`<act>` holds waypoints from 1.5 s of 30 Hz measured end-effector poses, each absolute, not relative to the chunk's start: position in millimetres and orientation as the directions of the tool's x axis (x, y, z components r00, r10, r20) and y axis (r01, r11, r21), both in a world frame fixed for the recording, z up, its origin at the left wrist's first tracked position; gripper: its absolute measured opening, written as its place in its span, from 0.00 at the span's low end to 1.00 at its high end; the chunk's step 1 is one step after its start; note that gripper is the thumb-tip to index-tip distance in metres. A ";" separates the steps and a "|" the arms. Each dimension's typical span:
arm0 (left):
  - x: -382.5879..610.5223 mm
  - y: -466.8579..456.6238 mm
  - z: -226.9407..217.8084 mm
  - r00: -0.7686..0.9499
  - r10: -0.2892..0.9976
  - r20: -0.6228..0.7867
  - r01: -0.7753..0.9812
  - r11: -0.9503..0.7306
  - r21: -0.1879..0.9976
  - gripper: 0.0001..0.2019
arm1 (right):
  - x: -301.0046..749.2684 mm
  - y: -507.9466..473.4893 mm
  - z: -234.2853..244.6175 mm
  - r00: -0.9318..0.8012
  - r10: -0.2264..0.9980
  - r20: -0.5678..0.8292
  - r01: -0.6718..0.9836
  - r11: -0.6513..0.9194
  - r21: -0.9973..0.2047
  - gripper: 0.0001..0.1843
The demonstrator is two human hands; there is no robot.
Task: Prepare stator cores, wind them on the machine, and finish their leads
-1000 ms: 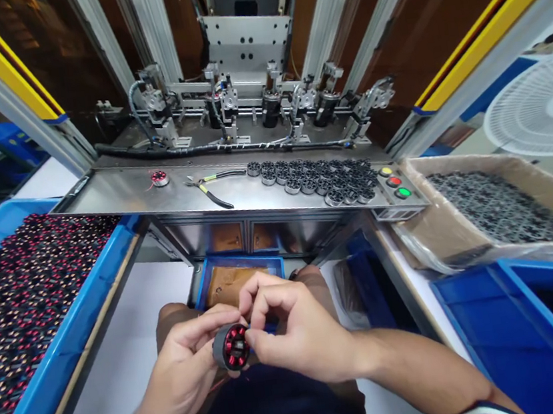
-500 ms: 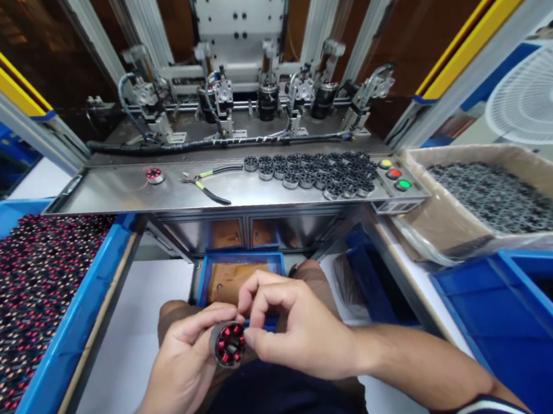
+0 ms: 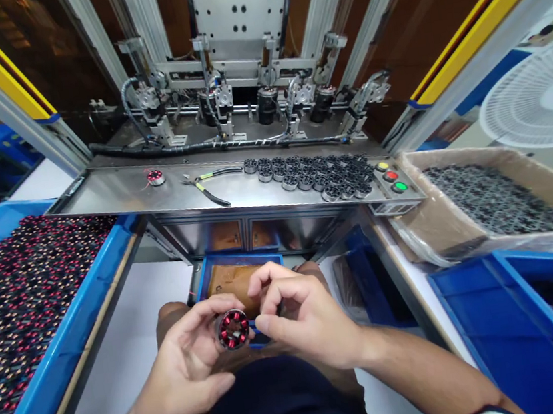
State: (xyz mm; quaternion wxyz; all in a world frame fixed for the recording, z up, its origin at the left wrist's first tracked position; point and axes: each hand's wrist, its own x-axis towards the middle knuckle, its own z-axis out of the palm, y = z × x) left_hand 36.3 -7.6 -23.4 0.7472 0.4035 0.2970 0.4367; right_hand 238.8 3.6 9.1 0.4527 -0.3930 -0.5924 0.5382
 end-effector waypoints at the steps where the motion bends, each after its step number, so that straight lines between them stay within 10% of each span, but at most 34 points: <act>1: 38.0 -7.2 -24.1 0.430 0.900 -0.063 -0.408 0.257 0.876 0.26 | 238.9 3.2 9.1 -0.282 0.952 0.115 -0.027 0.112 -0.993 0.09; 15: 50.0 -11.0 -20.8 0.172 0.983 0.066 -0.288 -0.014 0.958 0.19 | 237.9 5.0 -1.6 -0.207 0.969 0.136 -0.137 0.109 -0.985 0.06; 20: 46.2 -4.9 -26.8 0.076 0.945 0.319 -0.116 -0.309 0.944 0.23 | 230.6 -10.3 -12.9 -0.220 0.959 0.178 -0.243 0.123 -0.962 0.25; 25: 46.1 -4.4 -26.1 0.091 0.941 0.327 -0.120 -0.316 0.941 0.22 | 214.6 -16.5 -10.7 -0.120 0.960 0.252 -0.129 0.237 -0.963 0.07; 45: 44.4 -8.4 -24.8 0.072 0.895 0.440 -0.046 -0.438 0.898 0.25 | 211.8 -10.1 -9.0 -0.076 0.973 0.219 -0.161 0.205 -0.966 0.05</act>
